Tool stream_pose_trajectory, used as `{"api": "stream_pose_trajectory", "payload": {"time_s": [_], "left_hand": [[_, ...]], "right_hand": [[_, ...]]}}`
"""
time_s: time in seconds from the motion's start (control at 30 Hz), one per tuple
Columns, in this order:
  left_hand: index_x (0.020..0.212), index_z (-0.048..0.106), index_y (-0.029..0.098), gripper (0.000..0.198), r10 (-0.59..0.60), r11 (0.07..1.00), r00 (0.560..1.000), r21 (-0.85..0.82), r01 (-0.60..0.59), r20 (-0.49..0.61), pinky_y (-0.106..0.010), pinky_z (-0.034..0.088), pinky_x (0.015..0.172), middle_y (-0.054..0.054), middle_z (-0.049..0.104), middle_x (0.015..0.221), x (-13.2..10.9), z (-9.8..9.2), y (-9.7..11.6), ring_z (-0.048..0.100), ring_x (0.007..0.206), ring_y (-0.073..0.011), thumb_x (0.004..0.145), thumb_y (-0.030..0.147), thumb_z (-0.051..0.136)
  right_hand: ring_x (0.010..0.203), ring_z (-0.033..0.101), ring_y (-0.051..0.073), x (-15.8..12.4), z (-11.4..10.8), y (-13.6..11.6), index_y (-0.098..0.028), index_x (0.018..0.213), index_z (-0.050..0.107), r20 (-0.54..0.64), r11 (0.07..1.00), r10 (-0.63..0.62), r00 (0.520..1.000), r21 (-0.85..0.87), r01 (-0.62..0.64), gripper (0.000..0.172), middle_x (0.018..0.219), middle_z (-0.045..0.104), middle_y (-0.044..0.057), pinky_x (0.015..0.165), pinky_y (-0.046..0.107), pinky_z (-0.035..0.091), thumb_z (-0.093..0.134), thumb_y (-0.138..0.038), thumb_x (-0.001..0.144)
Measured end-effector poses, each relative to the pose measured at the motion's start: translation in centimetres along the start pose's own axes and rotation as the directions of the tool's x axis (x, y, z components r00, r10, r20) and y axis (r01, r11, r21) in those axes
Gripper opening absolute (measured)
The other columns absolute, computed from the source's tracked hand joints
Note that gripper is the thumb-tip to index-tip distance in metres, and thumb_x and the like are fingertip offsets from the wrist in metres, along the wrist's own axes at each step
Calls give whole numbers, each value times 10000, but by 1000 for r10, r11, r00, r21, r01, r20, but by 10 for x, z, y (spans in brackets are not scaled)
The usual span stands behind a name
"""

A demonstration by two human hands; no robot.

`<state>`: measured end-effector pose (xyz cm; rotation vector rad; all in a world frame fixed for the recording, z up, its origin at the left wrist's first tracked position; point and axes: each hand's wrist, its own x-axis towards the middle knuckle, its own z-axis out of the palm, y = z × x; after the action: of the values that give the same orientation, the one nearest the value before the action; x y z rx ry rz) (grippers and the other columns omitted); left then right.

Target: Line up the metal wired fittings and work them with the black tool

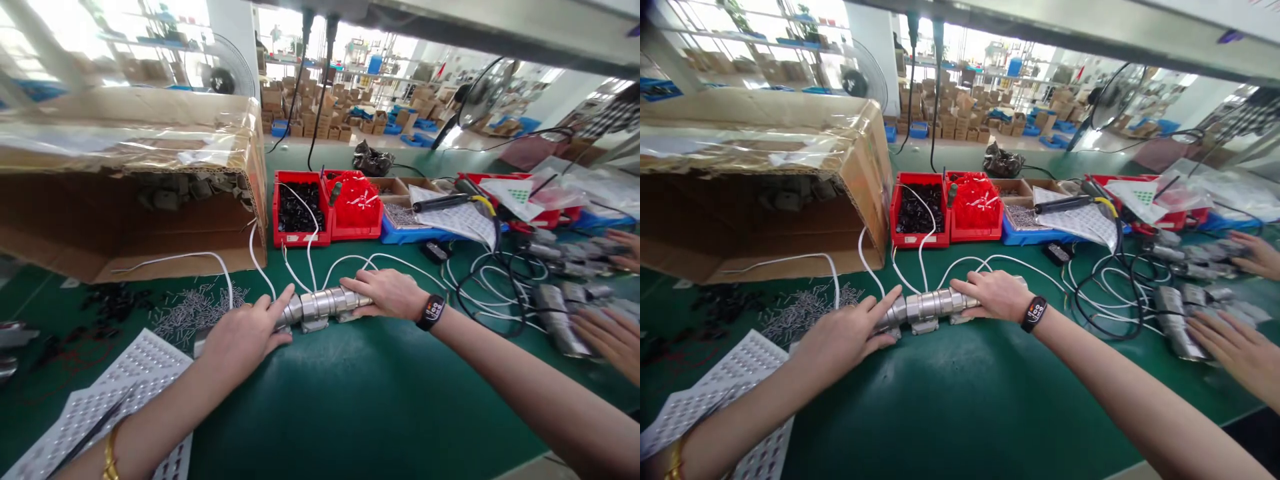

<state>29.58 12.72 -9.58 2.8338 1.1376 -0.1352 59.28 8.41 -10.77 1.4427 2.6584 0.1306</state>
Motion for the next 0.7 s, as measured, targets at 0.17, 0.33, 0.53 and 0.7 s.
{"api": "stream_pose_trajectory", "payload": {"time_s": [0.17, 0.33, 0.53, 0.7], "left_hand": [[1371, 320, 321, 583, 80, 997, 997, -20, -80, 10, -291, 435, 585, -42, 580, 921, -3, 0, -3, 578, 700, -210, 853, 370, 583], [1349, 366, 323, 612, 153, 988, 987, -28, -152, 43, -311, 457, 604, -43, 589, 931, -14, 4, 12, 581, 732, -228, 809, 329, 654], [1358, 354, 308, 757, 239, 971, 970, -26, -238, 36, -325, 476, 616, -55, 582, 921, -33, 10, 40, 577, 749, -243, 717, 329, 756], [1366, 348, 258, 818, 241, 970, 970, -12, -241, 19, -351, 510, 653, -83, 581, 930, -43, 11, 57, 589, 765, -257, 680, 374, 779]], "right_hand": [[653, 539, 171, -9, 0, -4, -208, 1268, 409, 9, 999, -31, 999, -24, 31, 525, 885, 551, 58, 495, 268, 277, 355, -579, 900], [638, 540, 176, -35, -3, -23, -208, 1249, 426, 30, 1000, -6, 1000, -22, 6, 485, 878, 564, 65, 501, 277, 305, 389, -545, 902], [648, 548, 173, -85, 1, -51, -199, 1266, 430, -8, 998, 61, 998, 22, -61, 486, 907, 577, 79, 529, 277, 355, 416, -519, 901], [656, 552, 179, -112, 5, -68, -199, 1258, 439, -15, 995, 101, 995, 3, -101, 466, 912, 576, 80, 538, 289, 380, 413, -503, 905]]}}
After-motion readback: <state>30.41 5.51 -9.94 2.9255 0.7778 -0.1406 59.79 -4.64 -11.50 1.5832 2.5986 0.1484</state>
